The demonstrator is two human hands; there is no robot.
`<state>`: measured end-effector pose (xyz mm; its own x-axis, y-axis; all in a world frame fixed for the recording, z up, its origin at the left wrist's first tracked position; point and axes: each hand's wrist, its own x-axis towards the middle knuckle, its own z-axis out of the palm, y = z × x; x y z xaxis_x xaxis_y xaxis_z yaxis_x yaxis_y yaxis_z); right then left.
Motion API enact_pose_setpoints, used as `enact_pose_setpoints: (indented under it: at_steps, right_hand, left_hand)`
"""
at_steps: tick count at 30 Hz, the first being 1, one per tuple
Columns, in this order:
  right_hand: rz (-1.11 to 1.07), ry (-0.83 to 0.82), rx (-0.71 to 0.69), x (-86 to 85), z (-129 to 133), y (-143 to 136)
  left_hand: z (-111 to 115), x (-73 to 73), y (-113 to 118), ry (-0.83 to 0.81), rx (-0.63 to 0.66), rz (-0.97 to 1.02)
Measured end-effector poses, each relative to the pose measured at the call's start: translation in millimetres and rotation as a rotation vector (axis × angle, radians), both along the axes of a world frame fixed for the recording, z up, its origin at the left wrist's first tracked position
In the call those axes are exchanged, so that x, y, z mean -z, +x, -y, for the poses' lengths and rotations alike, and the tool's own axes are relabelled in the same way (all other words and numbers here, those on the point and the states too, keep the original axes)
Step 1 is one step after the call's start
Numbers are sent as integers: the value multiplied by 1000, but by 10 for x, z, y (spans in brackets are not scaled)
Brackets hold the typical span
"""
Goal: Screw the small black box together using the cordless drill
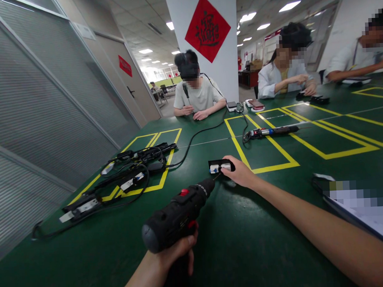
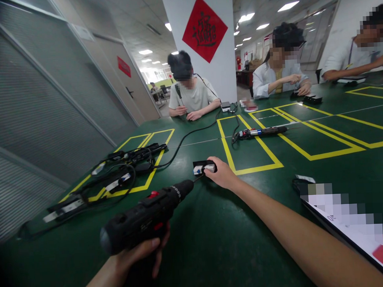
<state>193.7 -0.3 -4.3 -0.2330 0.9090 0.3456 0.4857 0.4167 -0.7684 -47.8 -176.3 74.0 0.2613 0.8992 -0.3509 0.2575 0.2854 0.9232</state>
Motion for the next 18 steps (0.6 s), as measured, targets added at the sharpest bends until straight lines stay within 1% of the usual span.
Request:
enact_pose_setpoints:
  at_steps: [5,12,18]
  right_hand:
    - [2,-18,-6,-22,15,0]
    - [7,-40,-9,-52,28,-6]
    - [7,-13,0,-45,24,-6]
  left_hand:
    - [2,-47,14,17,23,11]
    - [15,-9,-22,-4,36,-6]
    - [2,-27,14,0,17,-10]
